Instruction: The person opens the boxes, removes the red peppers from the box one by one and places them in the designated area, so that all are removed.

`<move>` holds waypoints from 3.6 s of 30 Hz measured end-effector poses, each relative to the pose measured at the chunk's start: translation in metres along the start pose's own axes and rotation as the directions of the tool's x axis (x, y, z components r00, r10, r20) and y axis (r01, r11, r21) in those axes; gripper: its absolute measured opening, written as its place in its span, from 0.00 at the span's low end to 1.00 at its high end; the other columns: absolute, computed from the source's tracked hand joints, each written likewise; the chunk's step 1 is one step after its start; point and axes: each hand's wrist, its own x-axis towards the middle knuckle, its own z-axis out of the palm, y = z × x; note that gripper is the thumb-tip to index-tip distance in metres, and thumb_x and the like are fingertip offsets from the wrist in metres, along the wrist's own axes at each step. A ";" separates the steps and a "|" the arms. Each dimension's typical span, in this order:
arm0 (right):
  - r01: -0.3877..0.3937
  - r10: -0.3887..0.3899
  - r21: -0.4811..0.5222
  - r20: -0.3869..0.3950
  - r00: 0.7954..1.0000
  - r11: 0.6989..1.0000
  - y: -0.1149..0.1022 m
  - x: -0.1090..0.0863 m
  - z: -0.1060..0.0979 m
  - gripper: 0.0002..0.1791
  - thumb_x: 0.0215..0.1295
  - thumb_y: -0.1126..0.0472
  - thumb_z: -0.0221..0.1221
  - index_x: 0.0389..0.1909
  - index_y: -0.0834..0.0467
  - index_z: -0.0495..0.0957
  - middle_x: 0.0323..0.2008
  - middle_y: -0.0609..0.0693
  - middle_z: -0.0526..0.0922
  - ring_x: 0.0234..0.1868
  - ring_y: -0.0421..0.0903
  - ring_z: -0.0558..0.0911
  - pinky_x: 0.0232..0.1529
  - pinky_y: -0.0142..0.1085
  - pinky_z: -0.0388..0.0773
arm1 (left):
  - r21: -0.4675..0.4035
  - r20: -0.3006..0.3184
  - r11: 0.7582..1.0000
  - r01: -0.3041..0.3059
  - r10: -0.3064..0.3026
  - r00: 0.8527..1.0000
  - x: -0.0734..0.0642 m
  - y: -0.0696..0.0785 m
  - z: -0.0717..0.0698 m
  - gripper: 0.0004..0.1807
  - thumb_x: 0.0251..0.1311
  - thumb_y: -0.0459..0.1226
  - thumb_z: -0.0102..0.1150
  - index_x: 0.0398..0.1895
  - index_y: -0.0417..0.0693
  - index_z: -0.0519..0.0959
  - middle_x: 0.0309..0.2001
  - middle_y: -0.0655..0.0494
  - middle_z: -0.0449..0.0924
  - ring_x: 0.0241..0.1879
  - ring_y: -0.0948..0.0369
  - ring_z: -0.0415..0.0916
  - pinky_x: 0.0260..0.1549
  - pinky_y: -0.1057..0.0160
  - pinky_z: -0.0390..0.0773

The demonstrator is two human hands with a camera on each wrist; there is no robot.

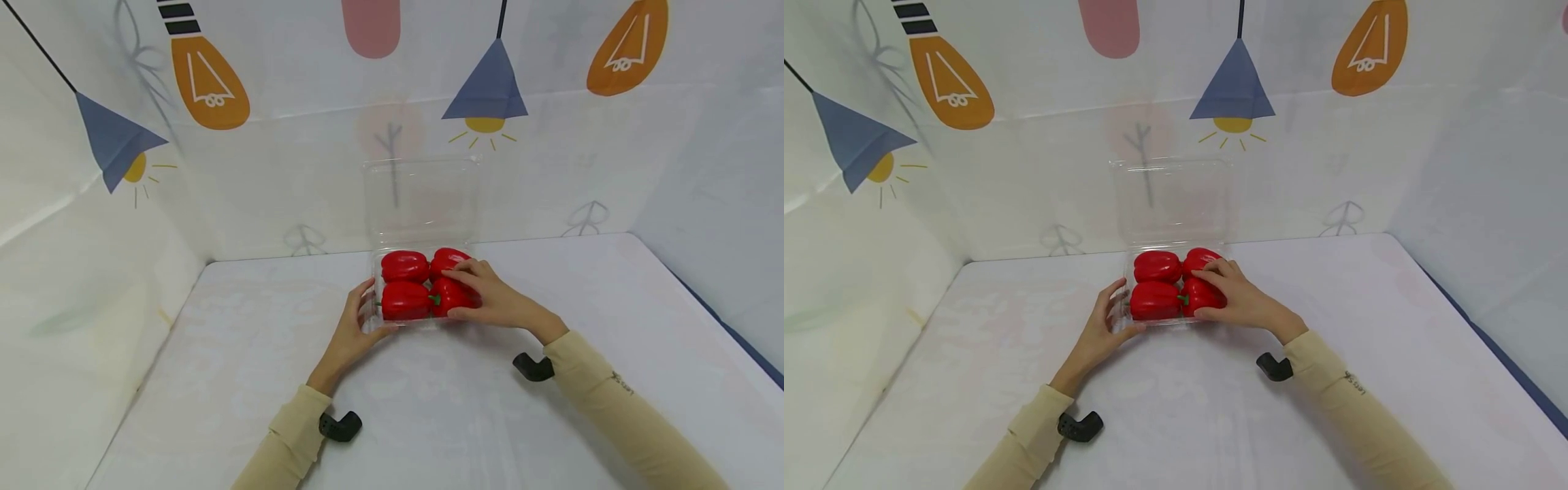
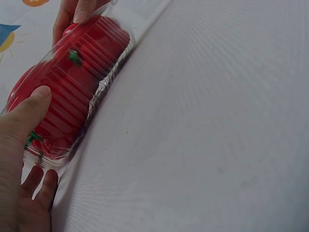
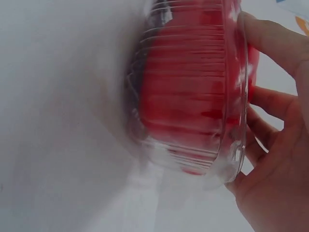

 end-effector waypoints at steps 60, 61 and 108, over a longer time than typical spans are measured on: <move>0.001 0.000 0.012 -0.070 0.998 1.000 0.007 -0.007 0.007 0.39 0.56 0.46 0.65 0.67 0.50 0.63 0.60 0.51 0.63 0.65 0.51 0.58 0.55 0.51 0.77 | 0.005 -0.003 1.000 0.014 -0.014 1.000 0.001 0.001 0.002 0.48 0.48 0.31 0.70 0.70 0.37 0.51 0.69 0.37 0.54 0.67 0.41 0.60 0.60 0.45 0.71; -0.003 0.004 0.002 -0.067 0.998 1.000 0.006 -0.007 0.006 0.40 0.55 0.45 0.65 0.67 0.50 0.63 0.60 0.50 0.63 0.65 0.50 0.58 0.55 0.50 0.77 | 0.007 -0.001 1.000 0.012 -0.012 1.000 0.001 0.001 0.002 0.48 0.48 0.31 0.70 0.70 0.36 0.51 0.69 0.37 0.54 0.67 0.41 0.60 0.60 0.45 0.71; 0.040 -0.027 0.142 -0.093 0.995 0.989 0.010 -0.011 0.002 0.36 0.54 0.48 0.67 0.65 0.45 0.68 0.63 0.47 0.65 0.68 0.52 0.59 0.59 0.55 0.73 | -0.036 -0.024 0.999 0.014 -0.015 1.000 0.002 -0.002 0.005 0.48 0.48 0.31 0.70 0.71 0.38 0.53 0.70 0.40 0.55 0.67 0.41 0.61 0.59 0.45 0.71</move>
